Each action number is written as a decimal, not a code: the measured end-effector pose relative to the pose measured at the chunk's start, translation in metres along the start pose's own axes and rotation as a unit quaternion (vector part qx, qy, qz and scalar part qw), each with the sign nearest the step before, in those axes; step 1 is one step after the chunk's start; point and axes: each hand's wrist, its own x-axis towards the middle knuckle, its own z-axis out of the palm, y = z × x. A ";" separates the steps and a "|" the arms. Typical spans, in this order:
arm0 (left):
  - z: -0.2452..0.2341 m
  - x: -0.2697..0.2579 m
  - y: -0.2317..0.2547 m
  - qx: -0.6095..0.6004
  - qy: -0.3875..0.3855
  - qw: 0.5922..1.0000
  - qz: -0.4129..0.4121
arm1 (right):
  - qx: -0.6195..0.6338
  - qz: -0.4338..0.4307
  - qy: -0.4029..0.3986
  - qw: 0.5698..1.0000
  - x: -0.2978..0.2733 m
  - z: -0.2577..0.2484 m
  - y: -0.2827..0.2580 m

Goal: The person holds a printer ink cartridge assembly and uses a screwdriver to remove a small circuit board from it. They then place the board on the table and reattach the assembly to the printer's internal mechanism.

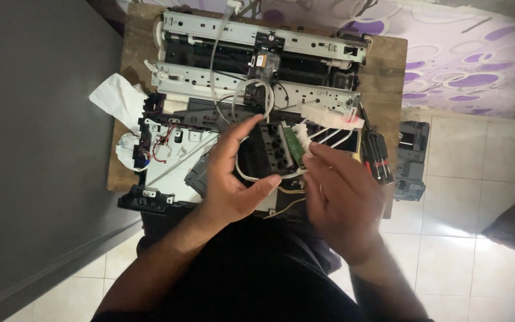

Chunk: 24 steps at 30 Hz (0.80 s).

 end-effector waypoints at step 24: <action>0.014 -0.016 -0.030 0.089 0.028 0.989 0.113 | 0.109 0.182 0.064 0.975 -0.032 0.008 -0.005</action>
